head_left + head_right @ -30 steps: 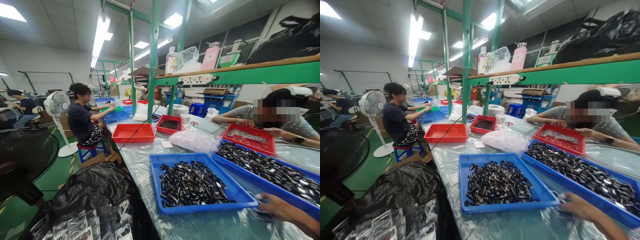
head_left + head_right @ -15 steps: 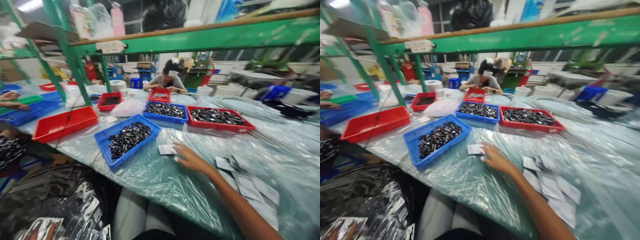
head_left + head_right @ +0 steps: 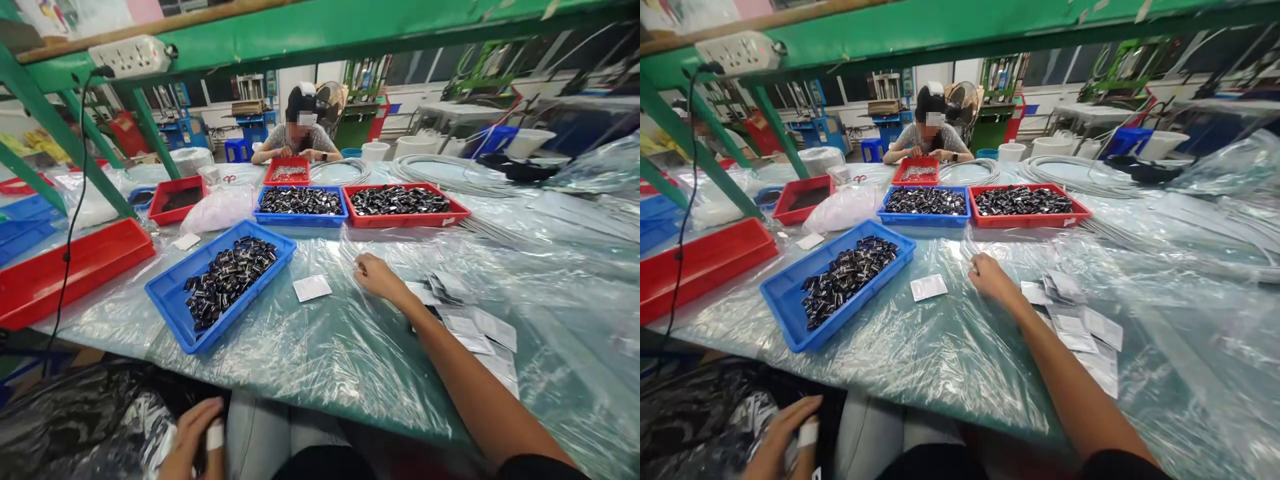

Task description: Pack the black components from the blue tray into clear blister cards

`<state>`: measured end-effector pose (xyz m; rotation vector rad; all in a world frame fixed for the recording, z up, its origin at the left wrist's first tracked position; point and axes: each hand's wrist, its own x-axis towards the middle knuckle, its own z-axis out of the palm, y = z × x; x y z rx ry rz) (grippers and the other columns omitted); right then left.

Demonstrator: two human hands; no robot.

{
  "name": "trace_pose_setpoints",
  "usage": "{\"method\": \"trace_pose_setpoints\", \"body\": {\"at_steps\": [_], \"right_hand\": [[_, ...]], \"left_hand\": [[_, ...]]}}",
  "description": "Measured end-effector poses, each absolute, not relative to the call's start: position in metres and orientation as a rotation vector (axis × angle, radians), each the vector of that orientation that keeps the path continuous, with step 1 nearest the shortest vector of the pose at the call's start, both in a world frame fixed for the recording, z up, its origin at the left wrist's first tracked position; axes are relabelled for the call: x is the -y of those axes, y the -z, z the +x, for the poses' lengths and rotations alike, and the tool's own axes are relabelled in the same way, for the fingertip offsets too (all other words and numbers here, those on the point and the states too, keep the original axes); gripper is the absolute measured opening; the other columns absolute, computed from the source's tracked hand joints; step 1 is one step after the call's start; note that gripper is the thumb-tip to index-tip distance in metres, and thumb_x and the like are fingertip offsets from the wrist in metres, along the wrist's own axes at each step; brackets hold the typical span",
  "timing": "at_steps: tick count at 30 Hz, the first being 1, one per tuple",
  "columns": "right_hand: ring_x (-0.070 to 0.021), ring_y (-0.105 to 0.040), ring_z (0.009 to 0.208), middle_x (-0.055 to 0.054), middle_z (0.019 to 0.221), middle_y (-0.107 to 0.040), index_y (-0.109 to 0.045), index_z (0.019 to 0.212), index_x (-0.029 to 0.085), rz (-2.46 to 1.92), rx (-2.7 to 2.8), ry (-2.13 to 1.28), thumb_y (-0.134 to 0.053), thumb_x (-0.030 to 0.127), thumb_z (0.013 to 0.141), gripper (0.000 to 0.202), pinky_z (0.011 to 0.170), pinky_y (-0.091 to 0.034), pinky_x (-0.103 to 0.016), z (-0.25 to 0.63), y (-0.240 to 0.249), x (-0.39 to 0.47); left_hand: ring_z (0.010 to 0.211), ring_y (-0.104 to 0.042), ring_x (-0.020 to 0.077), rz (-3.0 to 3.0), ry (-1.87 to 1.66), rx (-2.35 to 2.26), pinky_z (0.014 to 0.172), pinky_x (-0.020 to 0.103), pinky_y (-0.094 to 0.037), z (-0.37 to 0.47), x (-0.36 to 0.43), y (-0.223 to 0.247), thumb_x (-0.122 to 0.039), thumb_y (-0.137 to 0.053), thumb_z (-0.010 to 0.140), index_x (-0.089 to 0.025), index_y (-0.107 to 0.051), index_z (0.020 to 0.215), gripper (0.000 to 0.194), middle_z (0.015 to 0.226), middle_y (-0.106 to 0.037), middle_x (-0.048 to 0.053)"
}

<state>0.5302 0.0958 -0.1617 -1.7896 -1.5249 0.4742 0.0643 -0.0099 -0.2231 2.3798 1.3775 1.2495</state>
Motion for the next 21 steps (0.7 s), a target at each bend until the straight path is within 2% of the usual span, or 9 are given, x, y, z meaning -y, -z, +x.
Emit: {"method": "trace_pose_setpoints", "body": {"at_steps": [3,6,8,10,12,16,21], "right_hand": [[-0.013,-0.034,0.054,0.004,0.058,-0.036,-0.043,0.067,0.021,-1.533,1.293,-0.593,-0.05,0.026,0.068,0.008,0.053,-0.03,-0.026,0.514,0.144,-0.094],[-0.0096,-0.021,0.044,0.007,0.054,-0.024,-0.035,0.065,0.023,-1.262,1.102,-0.719,-0.047,0.035,0.07,0.017,0.044,-0.023,-0.024,0.484,0.136,-0.107],[-0.0081,-0.014,0.042,0.009,0.052,-0.017,-0.032,0.064,0.024,-1.132,1.004,-0.774,-0.048,0.039,0.07,0.023,0.042,-0.019,-0.023,0.465,0.138,-0.124],[-0.0072,-0.01,0.041,0.01,0.051,-0.014,-0.034,0.063,0.023,-1.049,0.931,-0.816,-0.048,0.044,0.072,0.026,0.041,-0.016,-0.022,0.453,0.142,-0.142],[-0.0063,-0.009,0.04,0.011,0.049,-0.014,-0.035,0.062,0.023,-1.004,0.872,-0.848,-0.048,0.049,0.074,0.032,0.041,-0.012,-0.022,0.446,0.149,-0.157],[-0.0048,-0.011,0.039,0.009,0.046,-0.023,-0.038,0.059,0.022,-0.979,0.794,-0.905,-0.055,0.055,0.076,0.041,0.04,-0.01,-0.022,0.437,0.162,-0.17],[-0.0047,-0.018,0.039,0.007,0.043,-0.028,-0.042,0.051,0.02,-0.995,0.763,-0.927,-0.064,0.055,0.074,0.048,0.04,-0.012,-0.021,0.424,0.174,-0.169]], "left_hand": [[0.111,-0.06,0.0222,2.404,-1.116,-1.085,0.094,0.035,-0.05,0.165,-0.053,0.194,-0.023,-0.052,0.089,-0.025,-0.057,0.118,0.03,0.118,-0.061,0.007],[0.126,-0.045,0.0287,2.537,-0.753,-0.969,0.104,0.044,-0.042,0.25,-0.116,0.177,-0.038,-0.056,0.087,-0.022,-0.044,0.135,0.052,0.135,-0.047,0.013],[0.121,-0.045,0.0311,2.63,-0.538,-0.951,0.102,0.046,-0.04,0.283,-0.147,0.179,-0.041,-0.06,0.083,-0.019,-0.045,0.133,0.056,0.129,-0.049,0.014],[0.113,-0.048,0.0314,2.649,-0.461,-0.939,0.097,0.047,-0.041,0.297,-0.165,0.187,-0.039,-0.061,0.082,-0.017,-0.052,0.125,0.049,0.117,-0.052,0.013],[0.107,-0.048,0.031,2.621,-0.466,-0.944,0.093,0.046,-0.041,0.298,-0.171,0.197,-0.037,-0.061,0.082,-0.017,-0.055,0.119,0.043,0.111,-0.052,0.012],[0.105,-0.047,0.0314,2.606,-0.461,-0.956,0.089,0.045,-0.04,0.293,-0.166,0.204,-0.042,-0.059,0.083,-0.018,-0.052,0.119,0.044,0.111,-0.05,0.011],[0.111,-0.045,0.0304,2.615,-0.403,-0.965,0.096,0.047,-0.038,0.294,-0.163,0.2,-0.032,-0.051,0.088,-0.017,-0.047,0.118,0.034,0.116,-0.047,0.012]]}}
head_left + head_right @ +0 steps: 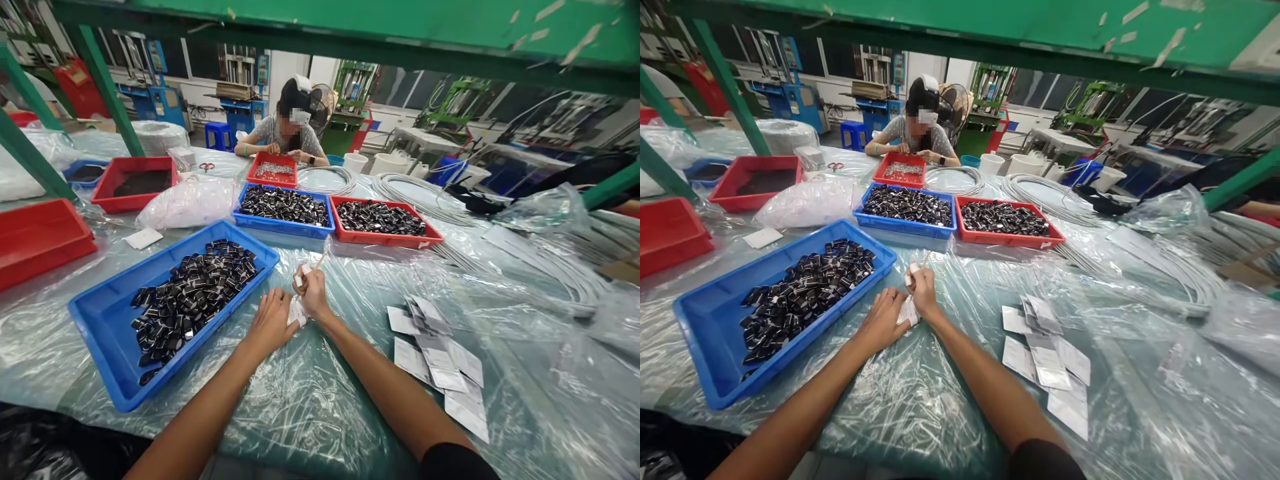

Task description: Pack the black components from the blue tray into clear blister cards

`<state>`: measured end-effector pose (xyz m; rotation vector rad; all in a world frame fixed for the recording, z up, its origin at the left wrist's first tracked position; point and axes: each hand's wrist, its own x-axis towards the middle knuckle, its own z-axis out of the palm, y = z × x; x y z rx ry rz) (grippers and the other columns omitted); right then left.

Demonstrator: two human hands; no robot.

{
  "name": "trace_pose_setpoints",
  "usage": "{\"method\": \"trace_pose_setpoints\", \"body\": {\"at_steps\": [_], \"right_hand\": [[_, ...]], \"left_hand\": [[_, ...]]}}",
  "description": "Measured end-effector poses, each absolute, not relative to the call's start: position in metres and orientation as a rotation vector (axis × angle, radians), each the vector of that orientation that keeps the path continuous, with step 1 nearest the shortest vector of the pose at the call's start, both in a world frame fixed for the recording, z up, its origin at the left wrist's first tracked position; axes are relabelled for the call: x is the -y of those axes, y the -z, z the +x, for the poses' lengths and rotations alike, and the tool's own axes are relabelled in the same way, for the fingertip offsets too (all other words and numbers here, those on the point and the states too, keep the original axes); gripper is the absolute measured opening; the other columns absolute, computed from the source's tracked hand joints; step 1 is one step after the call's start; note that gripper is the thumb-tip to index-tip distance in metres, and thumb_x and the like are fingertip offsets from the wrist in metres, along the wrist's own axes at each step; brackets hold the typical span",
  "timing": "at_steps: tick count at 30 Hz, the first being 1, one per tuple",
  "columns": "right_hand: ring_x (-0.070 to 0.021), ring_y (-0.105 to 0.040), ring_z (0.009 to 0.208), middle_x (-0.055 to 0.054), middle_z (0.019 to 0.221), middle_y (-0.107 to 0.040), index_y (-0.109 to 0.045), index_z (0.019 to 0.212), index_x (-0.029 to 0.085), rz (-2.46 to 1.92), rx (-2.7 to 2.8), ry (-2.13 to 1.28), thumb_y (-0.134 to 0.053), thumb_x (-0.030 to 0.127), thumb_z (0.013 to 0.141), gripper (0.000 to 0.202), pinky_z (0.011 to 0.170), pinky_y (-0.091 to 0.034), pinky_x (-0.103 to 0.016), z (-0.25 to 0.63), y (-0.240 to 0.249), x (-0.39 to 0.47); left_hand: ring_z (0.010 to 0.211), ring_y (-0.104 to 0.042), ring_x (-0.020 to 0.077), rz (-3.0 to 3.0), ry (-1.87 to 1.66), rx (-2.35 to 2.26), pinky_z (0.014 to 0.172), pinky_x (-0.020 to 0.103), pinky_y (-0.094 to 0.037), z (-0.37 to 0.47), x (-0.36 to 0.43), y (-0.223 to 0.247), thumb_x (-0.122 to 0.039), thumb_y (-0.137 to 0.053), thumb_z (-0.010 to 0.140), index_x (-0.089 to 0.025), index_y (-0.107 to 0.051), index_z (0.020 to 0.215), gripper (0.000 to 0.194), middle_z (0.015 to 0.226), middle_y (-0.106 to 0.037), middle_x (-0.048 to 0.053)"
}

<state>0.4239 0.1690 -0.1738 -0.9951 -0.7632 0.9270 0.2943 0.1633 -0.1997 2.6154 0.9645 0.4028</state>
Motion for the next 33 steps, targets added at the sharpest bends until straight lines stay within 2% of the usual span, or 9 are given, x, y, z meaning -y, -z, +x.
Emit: {"method": "trace_pose_setpoints", "body": {"at_steps": [7,11,15,17,21,26,33], "right_hand": [[-0.0035,-0.015,0.037,0.009,0.043,-0.026,-0.041,0.053,0.019,-1.021,0.72,-0.991,-0.066,0.058,0.072,0.05,0.039,-0.01,-0.02,0.426,0.172,-0.187],[-0.0035,-0.016,0.035,0.009,0.041,-0.024,-0.042,0.05,0.019,-1.054,0.753,-1.099,-0.067,0.059,0.072,0.052,0.037,-0.011,-0.02,0.426,0.167,-0.161],[-0.0047,-0.019,0.036,0.008,0.043,-0.027,-0.042,0.052,0.02,-1.046,0.796,-1.075,-0.068,0.058,0.073,0.051,0.036,-0.014,-0.019,0.435,0.16,-0.117],[-0.0046,-0.017,0.036,0.009,0.043,-0.027,-0.042,0.055,0.02,-1.022,0.779,-1.082,-0.067,0.058,0.074,0.05,0.036,-0.013,-0.02,0.44,0.157,-0.112],[-0.0046,-0.01,0.035,0.01,0.041,-0.022,-0.042,0.057,0.021,-0.909,0.733,-1.083,-0.066,0.054,0.074,0.045,0.036,-0.01,-0.02,0.438,0.143,-0.132],[-0.0051,-0.01,0.037,0.01,0.042,-0.02,-0.039,0.058,0.022,-0.916,0.659,-1.078,-0.059,0.053,0.079,0.043,0.038,-0.013,-0.02,0.42,0.157,-0.163],[-0.005,-0.011,0.034,0.01,0.041,-0.024,-0.036,0.056,0.022,-0.891,0.715,-1.013,-0.061,0.057,0.075,0.046,0.035,-0.008,-0.021,0.401,0.173,-0.172]], "left_hand": [[0.111,-0.046,0.0318,2.613,-0.38,-0.962,0.095,0.049,-0.038,0.296,-0.168,0.203,-0.037,-0.054,0.088,-0.018,-0.047,0.116,0.035,0.116,-0.049,0.012],[0.116,-0.045,0.0332,2.617,-0.356,-1.028,0.098,0.048,-0.039,0.297,-0.163,0.2,-0.034,-0.054,0.087,-0.016,-0.048,0.118,0.036,0.122,-0.049,0.014],[0.126,-0.04,0.0356,2.58,-0.416,-1.078,0.106,0.049,-0.034,0.3,-0.155,0.204,-0.032,-0.057,0.084,-0.014,-0.048,0.123,0.044,0.132,-0.046,0.016],[0.127,-0.04,0.0348,2.557,-0.451,-1.052,0.107,0.048,-0.032,0.301,-0.156,0.207,-0.033,-0.058,0.083,-0.016,-0.049,0.123,0.044,0.132,-0.047,0.014],[0.121,-0.044,0.036,2.514,-0.455,-1.073,0.102,0.048,-0.036,0.291,-0.159,0.197,-0.04,-0.064,0.076,-0.015,-0.05,0.124,0.056,0.126,-0.05,0.015],[0.116,-0.046,0.0306,2.484,-0.422,-1.07,0.1,0.044,-0.035,0.277,-0.16,0.191,-0.031,-0.058,0.08,-0.018,-0.054,0.116,0.038,0.118,-0.052,0.012],[0.11,-0.051,0.0301,2.437,-0.531,-1.035,0.097,0.042,-0.039,0.28,-0.164,0.207,-0.031,-0.059,0.078,-0.019,-0.056,0.109,0.034,0.113,-0.054,0.011]]}}
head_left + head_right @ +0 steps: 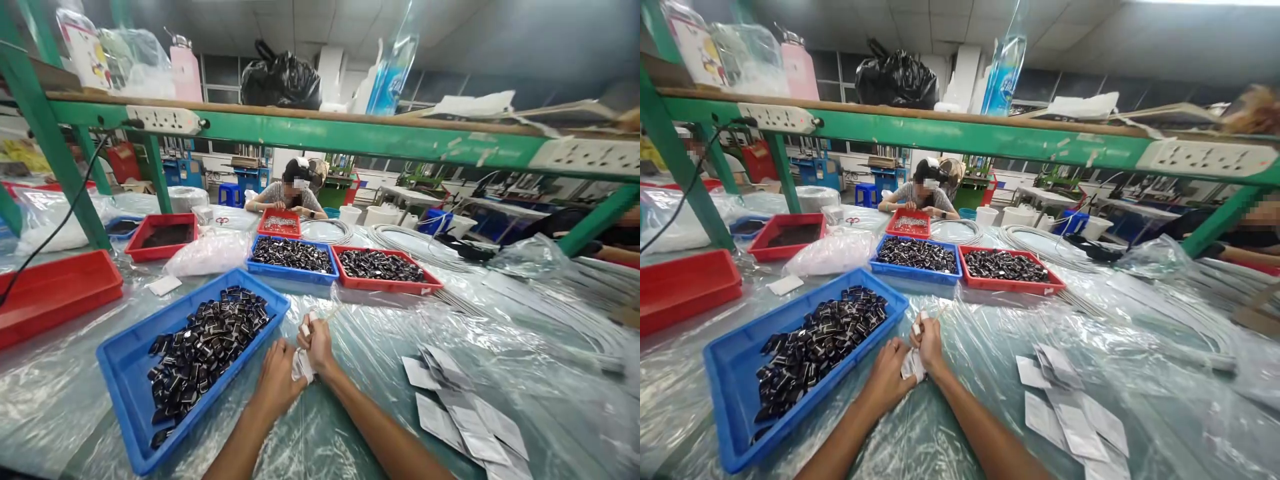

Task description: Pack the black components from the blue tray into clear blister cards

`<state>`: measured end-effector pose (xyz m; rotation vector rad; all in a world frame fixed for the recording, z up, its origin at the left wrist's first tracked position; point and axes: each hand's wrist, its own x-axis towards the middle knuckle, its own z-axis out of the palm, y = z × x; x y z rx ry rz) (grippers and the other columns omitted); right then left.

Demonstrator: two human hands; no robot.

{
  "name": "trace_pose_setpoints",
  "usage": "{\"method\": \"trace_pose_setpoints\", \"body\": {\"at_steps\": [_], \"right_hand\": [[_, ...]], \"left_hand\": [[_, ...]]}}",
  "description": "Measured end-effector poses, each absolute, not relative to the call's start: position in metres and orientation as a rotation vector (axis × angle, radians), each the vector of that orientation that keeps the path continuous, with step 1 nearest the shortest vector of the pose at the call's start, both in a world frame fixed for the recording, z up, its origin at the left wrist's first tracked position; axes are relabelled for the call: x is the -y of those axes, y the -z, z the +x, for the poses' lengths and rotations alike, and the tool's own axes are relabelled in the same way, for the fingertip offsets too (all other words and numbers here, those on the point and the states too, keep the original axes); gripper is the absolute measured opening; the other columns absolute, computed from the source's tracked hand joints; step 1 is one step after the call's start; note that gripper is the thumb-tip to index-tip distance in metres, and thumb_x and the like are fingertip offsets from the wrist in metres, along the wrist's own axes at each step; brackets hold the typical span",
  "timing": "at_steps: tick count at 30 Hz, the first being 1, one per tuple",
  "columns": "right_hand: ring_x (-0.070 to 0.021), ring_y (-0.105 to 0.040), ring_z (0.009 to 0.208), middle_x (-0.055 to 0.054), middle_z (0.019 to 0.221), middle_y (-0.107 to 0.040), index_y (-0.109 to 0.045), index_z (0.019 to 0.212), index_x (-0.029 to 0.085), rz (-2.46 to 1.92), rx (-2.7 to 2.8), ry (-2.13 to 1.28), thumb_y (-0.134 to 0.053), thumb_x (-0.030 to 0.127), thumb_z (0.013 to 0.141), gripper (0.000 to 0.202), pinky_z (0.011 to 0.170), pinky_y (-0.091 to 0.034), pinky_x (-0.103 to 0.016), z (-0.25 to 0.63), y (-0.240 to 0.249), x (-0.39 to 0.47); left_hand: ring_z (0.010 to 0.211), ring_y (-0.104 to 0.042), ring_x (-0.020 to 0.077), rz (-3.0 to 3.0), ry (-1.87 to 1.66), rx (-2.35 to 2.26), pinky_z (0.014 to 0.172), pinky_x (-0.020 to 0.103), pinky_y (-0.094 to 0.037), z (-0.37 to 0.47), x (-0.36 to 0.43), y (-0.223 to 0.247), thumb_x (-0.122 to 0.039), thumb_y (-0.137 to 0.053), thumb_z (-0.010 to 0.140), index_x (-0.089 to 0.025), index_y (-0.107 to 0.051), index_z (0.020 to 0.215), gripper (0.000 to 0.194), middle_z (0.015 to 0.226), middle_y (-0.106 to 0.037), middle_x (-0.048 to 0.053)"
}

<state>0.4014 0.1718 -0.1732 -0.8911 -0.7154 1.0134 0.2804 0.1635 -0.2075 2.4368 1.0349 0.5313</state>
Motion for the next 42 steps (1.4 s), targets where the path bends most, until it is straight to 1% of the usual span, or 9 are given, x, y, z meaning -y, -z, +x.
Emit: {"method": "trace_pose_setpoints", "body": {"at_steps": [8,14,17,23,33,36,38,40,42], "right_hand": [[-0.0048,-0.018,0.036,0.009,0.042,-0.026,-0.042,0.053,0.019,-0.957,0.784,-1.211,-0.066,0.05,0.075,0.045,0.038,-0.012,-0.021,0.408,0.172,-0.125],[-0.0049,-0.012,0.036,0.01,0.042,-0.023,-0.04,0.056,0.021,-0.913,0.819,-1.213,-0.063,0.048,0.076,0.041,0.039,-0.011,-0.021,0.41,0.153,-0.131],[-0.0059,-0.01,0.037,0.01,0.042,-0.021,-0.037,0.056,0.022,-0.877,0.791,-1.152,-0.06,0.049,0.077,0.042,0.039,-0.011,-0.021,0.402,0.155,-0.15],[-0.0061,-0.011,0.036,0.008,0.043,-0.024,-0.036,0.052,0.022,-0.872,0.758,-1.107,-0.062,0.049,0.075,0.044,0.038,-0.009,-0.023,0.382,0.175,-0.168],[-0.0069,-0.015,0.039,0.007,0.047,-0.025,-0.036,0.052,0.021,-0.931,0.885,-1.27,-0.061,0.053,0.08,0.049,0.039,-0.012,-0.022,0.389,0.176,-0.119],[-0.0081,-0.012,0.038,0.009,0.047,-0.016,-0.029,0.057,0.024,-1.108,1.061,-1.139,-0.039,0.06,0.088,0.049,0.037,-0.018,-0.023,0.406,0.167,-0.118],[-0.0095,-0.012,0.038,0.01,0.05,-0.011,-0.025,0.062,0.025,-1.311,1.238,-0.953,-0.025,0.059,0.092,0.045,0.037,-0.024,-0.024,0.426,0.157,-0.122],[-0.0099,-0.016,0.037,0.009,0.051,-0.013,-0.026,0.065,0.026,-1.466,1.365,-0.784,-0.025,0.054,0.093,0.04,0.037,-0.026,-0.024,0.449,0.15,-0.124],[-0.0102,-0.024,0.038,0.008,0.05,-0.022,-0.033,0.066,0.025,-1.54,1.426,-0.654,-0.038,0.046,0.091,0.033,0.037,-0.027,-0.024,0.471,0.146,-0.121]], "left_hand": [[0.111,-0.051,0.0334,2.55,-0.455,-1.128,0.095,0.044,-0.041,0.28,-0.155,0.194,-0.035,-0.055,0.083,-0.011,-0.056,0.109,0.036,0.111,-0.053,0.017],[0.102,-0.056,0.029,2.451,-0.414,-1.052,0.089,0.04,-0.045,0.272,-0.155,0.186,-0.038,-0.064,0.078,-0.018,-0.056,0.112,0.041,0.115,-0.051,0.012],[0.097,-0.058,0.0265,2.373,-0.439,-0.954,0.084,0.037,-0.047,0.266,-0.16,0.188,-0.033,-0.067,0.074,-0.021,-0.054,0.118,0.047,0.113,-0.051,0.01],[0.101,-0.056,0.0271,2.268,-0.528,-0.981,0.09,0.037,-0.045,0.265,-0.165,0.197,-0.027,-0.068,0.072,-0.018,-0.059,0.107,0.038,0.106,-0.054,0.009],[0.103,-0.055,0.0258,2.255,-0.533,-0.976,0.093,0.037,-0.044,0.263,-0.164,0.199,-0.028,-0.064,0.077,-0.022,-0.058,0.117,0.04,0.113,-0.054,0.009],[0.103,-0.054,0.028,2.276,-0.522,-0.966,0.094,0.04,-0.043,0.262,-0.163,0.199,-0.033,-0.069,0.074,-0.021,-0.057,0.122,0.051,0.114,-0.052,0.01],[0.105,-0.053,0.0286,2.286,-0.527,-0.917,0.094,0.039,-0.044,0.26,-0.163,0.198,-0.034,-0.07,0.074,-0.023,-0.054,0.129,0.058,0.115,-0.051,0.01],[0.111,-0.05,0.029,2.261,-0.558,-0.886,0.096,0.04,-0.042,0.258,-0.163,0.198,-0.025,-0.065,0.077,-0.026,-0.05,0.135,0.059,0.119,-0.052,0.01],[0.114,-0.05,0.0278,2.121,-0.648,-0.9,0.1,0.04,-0.039,0.258,-0.162,0.199,-0.013,-0.059,0.076,-0.028,-0.048,0.137,0.063,0.122,-0.055,0.01]]}}
